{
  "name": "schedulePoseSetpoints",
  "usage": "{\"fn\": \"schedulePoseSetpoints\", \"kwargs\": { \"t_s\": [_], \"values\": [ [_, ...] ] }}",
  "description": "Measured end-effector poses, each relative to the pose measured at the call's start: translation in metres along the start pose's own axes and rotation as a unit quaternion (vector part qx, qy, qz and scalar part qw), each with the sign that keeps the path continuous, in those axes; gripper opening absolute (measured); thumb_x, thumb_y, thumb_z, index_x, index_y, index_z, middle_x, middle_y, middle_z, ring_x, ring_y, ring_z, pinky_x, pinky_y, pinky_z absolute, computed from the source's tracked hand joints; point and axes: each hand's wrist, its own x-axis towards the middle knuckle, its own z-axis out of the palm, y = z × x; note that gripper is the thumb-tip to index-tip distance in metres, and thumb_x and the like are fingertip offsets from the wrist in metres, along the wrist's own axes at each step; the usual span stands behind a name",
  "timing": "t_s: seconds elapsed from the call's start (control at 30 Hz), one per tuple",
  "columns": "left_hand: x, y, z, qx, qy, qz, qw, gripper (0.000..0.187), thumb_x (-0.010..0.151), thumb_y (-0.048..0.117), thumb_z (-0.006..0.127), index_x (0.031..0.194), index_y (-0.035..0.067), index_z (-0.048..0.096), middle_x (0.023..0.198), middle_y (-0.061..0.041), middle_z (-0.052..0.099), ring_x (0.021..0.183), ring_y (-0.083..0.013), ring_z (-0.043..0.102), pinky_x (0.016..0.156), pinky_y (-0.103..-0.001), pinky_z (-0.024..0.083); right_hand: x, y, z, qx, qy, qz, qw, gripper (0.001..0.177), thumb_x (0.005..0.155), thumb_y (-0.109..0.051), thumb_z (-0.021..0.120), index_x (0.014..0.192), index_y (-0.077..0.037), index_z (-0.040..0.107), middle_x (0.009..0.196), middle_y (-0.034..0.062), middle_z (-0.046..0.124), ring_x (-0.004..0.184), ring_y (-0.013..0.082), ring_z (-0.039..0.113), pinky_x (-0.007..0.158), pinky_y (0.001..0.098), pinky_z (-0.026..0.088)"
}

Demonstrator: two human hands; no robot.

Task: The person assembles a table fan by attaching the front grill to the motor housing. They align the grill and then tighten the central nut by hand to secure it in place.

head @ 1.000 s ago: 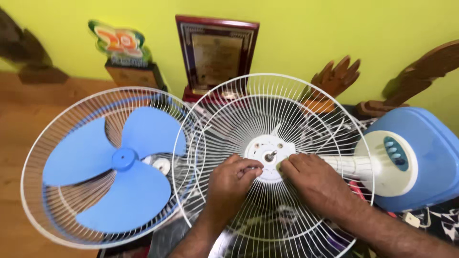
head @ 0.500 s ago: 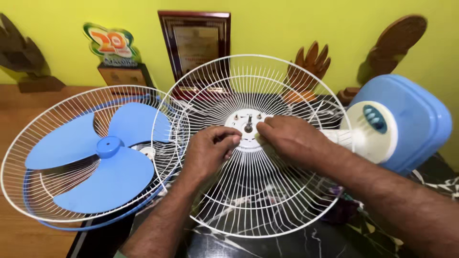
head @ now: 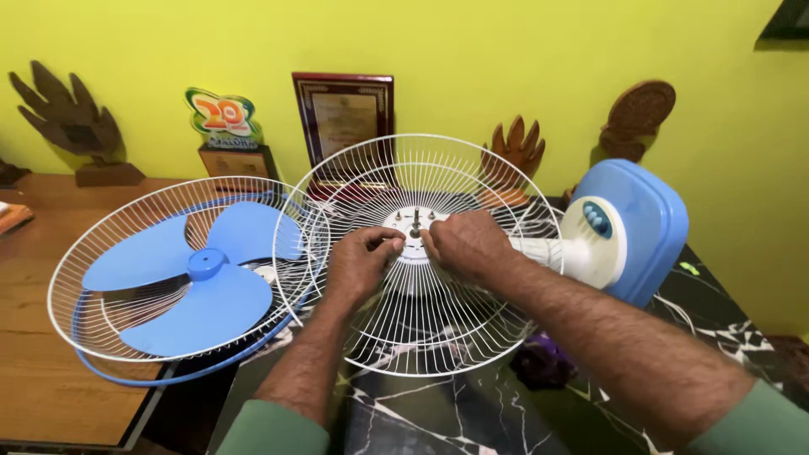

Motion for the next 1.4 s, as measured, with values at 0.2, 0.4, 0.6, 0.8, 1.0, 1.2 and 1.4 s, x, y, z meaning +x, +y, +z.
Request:
{"fn": "schedulePoseSetpoints", "kwargs": {
  "t_s": [0.2, 0.4, 0.6, 0.8, 1.0, 1.2, 1.4],
  "values": [
    [0.008, 0.005, 0.002, 0.008, 0.007, -0.007, 1.0, 0.02, 0.092, 0.024, 0.072, 0.106, 0.013, 0.08, 0.089, -0.004, 0.077, 0.066, -0.0113, 0.063, 0.061, -0.03, 0.054, 0.01, 0.004, -0.001, 0.006, -0.032, 0.042, 0.999, 0.067, 0.107, -0.055, 0.042, 0.062, -0.01, 0.064, 0.049, 0.0037, 0.054, 0.041, 0.0172, 0.052, 0.045, 0.0396, 0.051],
    [0.027, -0.005, -0.004, 0.002, -0.01, 0.049, 0.999, 0.024, 0.091, 0.024, 0.075, 0.107, 0.007, 0.08, 0.078, -0.005, 0.073, 0.064, -0.0128, 0.06, 0.059, -0.032, 0.048, 0.013, 0.013, -0.018, 0.021, -0.006, 0.028, 0.999, 0.058, 0.102, -0.06, 0.041, 0.101, -0.008, 0.065, 0.065, 0.0095, 0.066, 0.056, 0.0231, 0.064, 0.056, 0.0434, 0.055],
    [0.027, -0.007, -0.003, -0.005, -0.023, 0.043, 0.999, 0.022, 0.091, 0.022, 0.074, 0.106, 0.008, 0.08, 0.075, -0.005, 0.07, 0.063, -0.0128, 0.057, 0.058, -0.032, 0.047, 0.015, 0.022, -0.017, 0.0, 0.023, -0.087, 0.996, 0.031, 0.087, -0.022, 0.062, 0.112, -0.004, 0.058, 0.098, 0.0149, 0.067, 0.08, 0.0279, 0.07, 0.068, 0.0428, 0.06],
    [0.019, 0.004, -0.004, 0.014, -0.005, 0.057, 0.998, 0.018, 0.09, 0.021, 0.076, 0.105, 0.011, 0.079, 0.077, -0.003, 0.073, 0.063, -0.0106, 0.061, 0.059, -0.03, 0.051, 0.009, 0.002, -0.025, -0.026, -0.016, -0.102, 0.994, 0.023, 0.097, -0.019, 0.064, 0.112, -0.003, 0.058, 0.1, 0.0148, 0.067, 0.086, 0.03, 0.07, 0.073, 0.0447, 0.06],
    [0.016, 0.004, 0.0, -0.003, -0.006, 0.01, 1.0, 0.019, 0.09, 0.024, 0.074, 0.105, 0.014, 0.08, 0.085, -0.002, 0.076, 0.068, -0.0103, 0.063, 0.063, -0.029, 0.055, 0.007, 0.006, -0.04, 0.108, -0.07, -0.066, 0.989, 0.036, 0.089, -0.018, 0.068, 0.122, -0.007, 0.059, 0.109, 0.0153, 0.068, 0.09, 0.029, 0.071, 0.078, 0.0438, 0.059],
    [0.013, 0.005, -0.001, 0.012, -0.004, 0.017, 1.0, 0.019, 0.09, 0.025, 0.074, 0.105, 0.015, 0.08, 0.088, -0.002, 0.077, 0.07, -0.0111, 0.066, 0.066, -0.03, 0.056, 0.003, 0.023, -0.037, 0.205, -0.062, -0.051, 0.975, 0.024, 0.085, -0.011, 0.071, 0.109, -0.009, 0.069, 0.101, 0.0101, 0.075, 0.093, 0.0252, 0.074, 0.084, 0.0419, 0.06],
    [0.015, -0.002, 0.002, 0.013, 0.004, 0.044, 0.999, 0.019, 0.089, 0.024, 0.075, 0.105, 0.015, 0.08, 0.089, -0.004, 0.079, 0.073, -0.0123, 0.069, 0.068, -0.032, 0.058, 0.001, 0.026, -0.026, 0.229, -0.028, -0.041, 0.972, 0.013, 0.091, -0.013, 0.07, 0.103, -0.008, 0.072, 0.093, 0.0082, 0.077, 0.085, 0.0219, 0.076, 0.081, 0.038, 0.061]
  ]
}}
